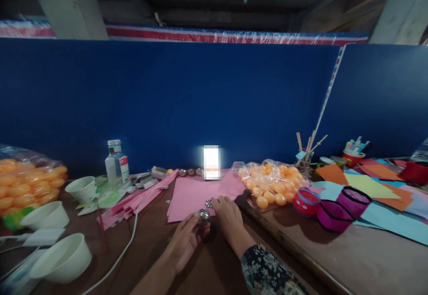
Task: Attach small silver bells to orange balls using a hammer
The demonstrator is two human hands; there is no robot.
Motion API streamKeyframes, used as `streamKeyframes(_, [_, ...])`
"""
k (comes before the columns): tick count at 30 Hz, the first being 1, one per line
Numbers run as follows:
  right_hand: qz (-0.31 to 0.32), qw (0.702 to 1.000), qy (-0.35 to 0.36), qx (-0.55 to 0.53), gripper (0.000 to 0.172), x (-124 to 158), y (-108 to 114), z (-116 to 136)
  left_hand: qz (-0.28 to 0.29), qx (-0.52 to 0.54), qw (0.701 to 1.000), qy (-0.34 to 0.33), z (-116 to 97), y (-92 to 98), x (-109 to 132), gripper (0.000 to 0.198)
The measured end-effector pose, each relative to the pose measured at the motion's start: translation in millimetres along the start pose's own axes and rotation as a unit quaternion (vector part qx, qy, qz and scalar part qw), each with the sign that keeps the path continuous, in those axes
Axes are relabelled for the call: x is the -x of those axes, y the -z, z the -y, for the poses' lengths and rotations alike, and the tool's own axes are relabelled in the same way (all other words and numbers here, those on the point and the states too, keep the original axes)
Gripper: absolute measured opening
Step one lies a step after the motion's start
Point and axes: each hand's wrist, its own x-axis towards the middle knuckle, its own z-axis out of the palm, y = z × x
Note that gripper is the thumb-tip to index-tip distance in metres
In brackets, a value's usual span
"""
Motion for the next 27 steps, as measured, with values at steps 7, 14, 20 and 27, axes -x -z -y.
streamKeyframes(7, [-0.021, 1.0, -0.001, 0.006, 0.015, 0.2, -2.9, 0.1, -0.002, 0.009, 1.0, -0.004, 1.6, -0.3, -0.1, 0.023])
streamKeyframes(14, [-0.026, 1.0, 0.0, 0.01, 0.014, -0.1, -6.9, -1.3, -0.003, 0.012, 1.0, -0.006, 2.4, 1.2, -1.0, 0.022])
streamKeyframes(20, [-0.018, 1.0, -0.005, 0.009, 0.017, 0.0, -5.1, 0.0, -0.01, 0.01, 1.0, -0.003, 2.0, 0.0, -1.1, 0.022])
streamKeyframes(27, [-0.004, 1.0, -0.01, 0.012, 0.017, 0.6, 0.1, 1.2, -0.01, 0.013, 1.0, 0.002, 0.8, -0.9, 0.2, 0.022])
